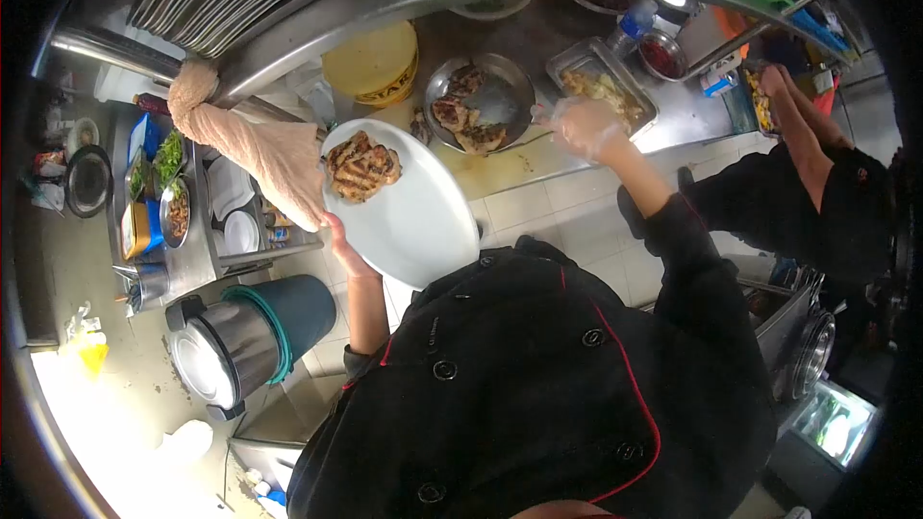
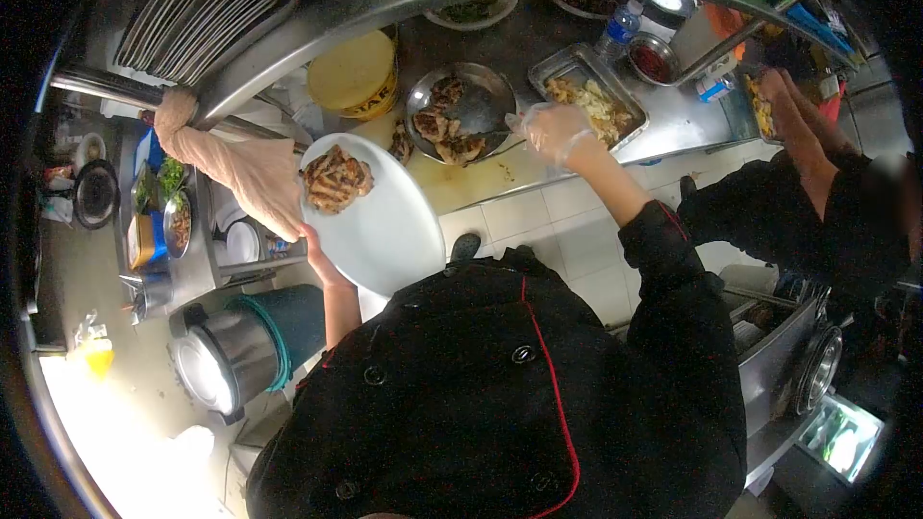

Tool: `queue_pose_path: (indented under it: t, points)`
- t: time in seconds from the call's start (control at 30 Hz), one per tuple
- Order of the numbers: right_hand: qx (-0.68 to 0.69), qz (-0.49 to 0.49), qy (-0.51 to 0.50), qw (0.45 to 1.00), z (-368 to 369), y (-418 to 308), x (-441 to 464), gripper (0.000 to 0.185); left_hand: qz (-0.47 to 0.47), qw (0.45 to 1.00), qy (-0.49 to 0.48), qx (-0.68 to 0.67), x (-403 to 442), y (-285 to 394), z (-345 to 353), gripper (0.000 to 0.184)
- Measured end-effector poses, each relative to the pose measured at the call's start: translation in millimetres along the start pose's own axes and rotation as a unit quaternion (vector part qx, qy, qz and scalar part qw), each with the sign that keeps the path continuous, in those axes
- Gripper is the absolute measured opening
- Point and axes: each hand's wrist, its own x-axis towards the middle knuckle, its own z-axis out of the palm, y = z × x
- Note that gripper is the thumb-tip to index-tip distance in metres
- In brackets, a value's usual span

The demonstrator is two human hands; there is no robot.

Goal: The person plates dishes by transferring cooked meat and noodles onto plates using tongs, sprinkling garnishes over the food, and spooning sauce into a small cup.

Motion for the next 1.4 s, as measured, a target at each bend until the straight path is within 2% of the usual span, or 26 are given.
queue_pose_path:
  t: [0.23,0.33,0.43,0.53,0.63,0.77,0.87,1.03,1.13,1.27,1.4]
  points:
    - [-0.018,0.036,0.056,0.998,19.5,5.1,-14.1,0.033,-0.014,1.000,0.008,-0.017,0.1,-0.7,-9.0,0.070]
    - [0.016,0.083,0.023,0.996,29.9,-0.7,-14.5,0.028,-0.011,1.000,0.002,-0.014,1.3,-1.9,-3.7,0.071]
    - [-0.084,0.003,0.184,0.979,67.2,-9.8,-12.7,0.033,-0.014,0.999,-0.023,-0.020,6.3,-5.1,-9.2,0.071]
    - [-0.063,0.059,0.129,0.988,69.9,-33.1,-12.6,0.032,-0.018,0.999,-0.037,-0.033,11.1,-10.4,-16.9,0.071]
    - [-0.043,0.074,0.103,0.991,91.4,-33.6,-14.1,0.034,-0.028,0.997,-0.049,-0.051,12.1,-12.5,-18.0,0.072]
    - [-0.074,0.050,0.193,0.977,114.8,-25.1,-24.1,0.035,-0.021,0.999,-0.019,-0.031,10.7,-12.9,-16.0,0.074]
    - [-0.069,0.054,0.244,0.966,118.0,-18.4,-32.7,0.034,-0.017,0.996,-0.074,-0.037,8.3,-9.4,-3.7,0.074]
    - [-0.082,0.079,0.330,0.937,93.3,-10.4,-38.9,0.037,-0.036,0.992,-0.099,-0.076,15.9,-15.8,9.7,0.073]
    - [-0.037,0.054,0.438,0.897,60.6,-12.2,-42.7,0.043,-0.042,0.991,-0.104,-0.072,16.1,-20.1,14.8,0.075]
    - [-0.045,0.024,0.495,0.867,17.5,-30.6,-47.8,0.042,-0.064,0.991,-0.091,-0.069,17.0,-29.6,26.5,0.076]
    - [-0.049,-0.017,0.454,0.889,-2.0,-64.8,-60.3,0.043,-0.114,0.977,-0.118,-0.137,31.0,-46.5,22.4,0.077]
